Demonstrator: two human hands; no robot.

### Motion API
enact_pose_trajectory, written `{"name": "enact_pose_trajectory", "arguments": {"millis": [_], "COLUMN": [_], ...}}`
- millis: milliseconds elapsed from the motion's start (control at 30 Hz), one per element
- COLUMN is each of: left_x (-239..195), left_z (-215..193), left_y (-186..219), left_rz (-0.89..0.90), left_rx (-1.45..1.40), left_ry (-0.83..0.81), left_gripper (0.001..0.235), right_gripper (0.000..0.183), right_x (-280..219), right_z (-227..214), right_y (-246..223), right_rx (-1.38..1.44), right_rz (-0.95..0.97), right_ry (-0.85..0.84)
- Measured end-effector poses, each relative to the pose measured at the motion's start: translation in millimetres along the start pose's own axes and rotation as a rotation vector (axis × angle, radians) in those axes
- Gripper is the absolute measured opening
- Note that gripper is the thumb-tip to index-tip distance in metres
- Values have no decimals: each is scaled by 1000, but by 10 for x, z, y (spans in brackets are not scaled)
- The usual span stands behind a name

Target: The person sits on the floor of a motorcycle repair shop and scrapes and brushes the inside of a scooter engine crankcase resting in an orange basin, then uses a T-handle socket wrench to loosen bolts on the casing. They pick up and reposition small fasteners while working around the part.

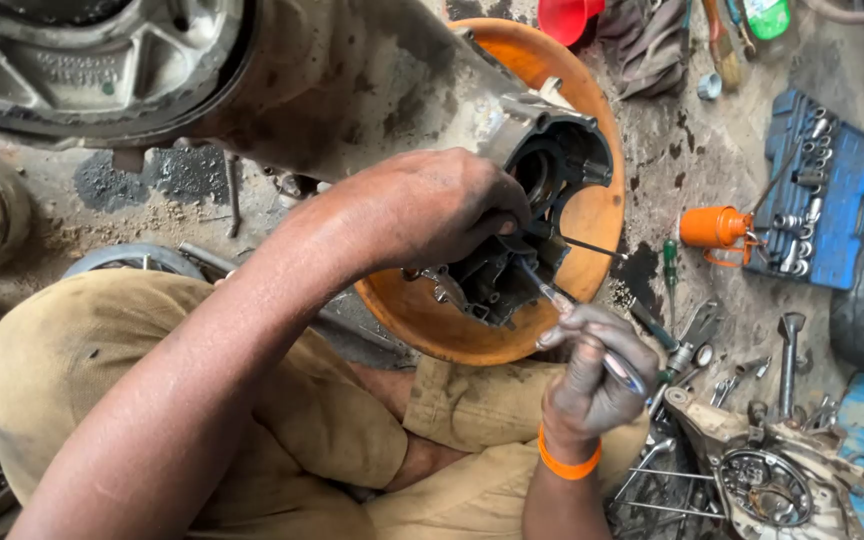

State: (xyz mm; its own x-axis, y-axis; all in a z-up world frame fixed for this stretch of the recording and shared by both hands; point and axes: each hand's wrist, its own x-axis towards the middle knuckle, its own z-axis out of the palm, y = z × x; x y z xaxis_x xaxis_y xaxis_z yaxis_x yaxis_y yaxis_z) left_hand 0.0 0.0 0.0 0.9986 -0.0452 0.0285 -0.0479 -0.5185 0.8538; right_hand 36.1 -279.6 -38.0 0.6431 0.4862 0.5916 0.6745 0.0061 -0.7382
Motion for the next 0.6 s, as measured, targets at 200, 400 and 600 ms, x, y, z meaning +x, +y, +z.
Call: {"name": "enact_pose_trajectory", "arguments": {"millis": [200,400,600], "left_x": [-5,13,8], "left_z": [-41,-67,-31], "left_y": [52,45,44], "left_rz": [-73,-94,-82], "left_rx": [-1,-47,-13], "left_ry": [-41,-66,-41], "left_gripper": [20,20,20], "right_gripper": [19,22,27], "right_x": [-125,-102,-302], "right_z": [-22,9,12], "right_y": [10,-183,6], "right_rx": [-117,68,-134], "right_rz": [-82,-102,-76], "right_ry": [15,88,38]}}
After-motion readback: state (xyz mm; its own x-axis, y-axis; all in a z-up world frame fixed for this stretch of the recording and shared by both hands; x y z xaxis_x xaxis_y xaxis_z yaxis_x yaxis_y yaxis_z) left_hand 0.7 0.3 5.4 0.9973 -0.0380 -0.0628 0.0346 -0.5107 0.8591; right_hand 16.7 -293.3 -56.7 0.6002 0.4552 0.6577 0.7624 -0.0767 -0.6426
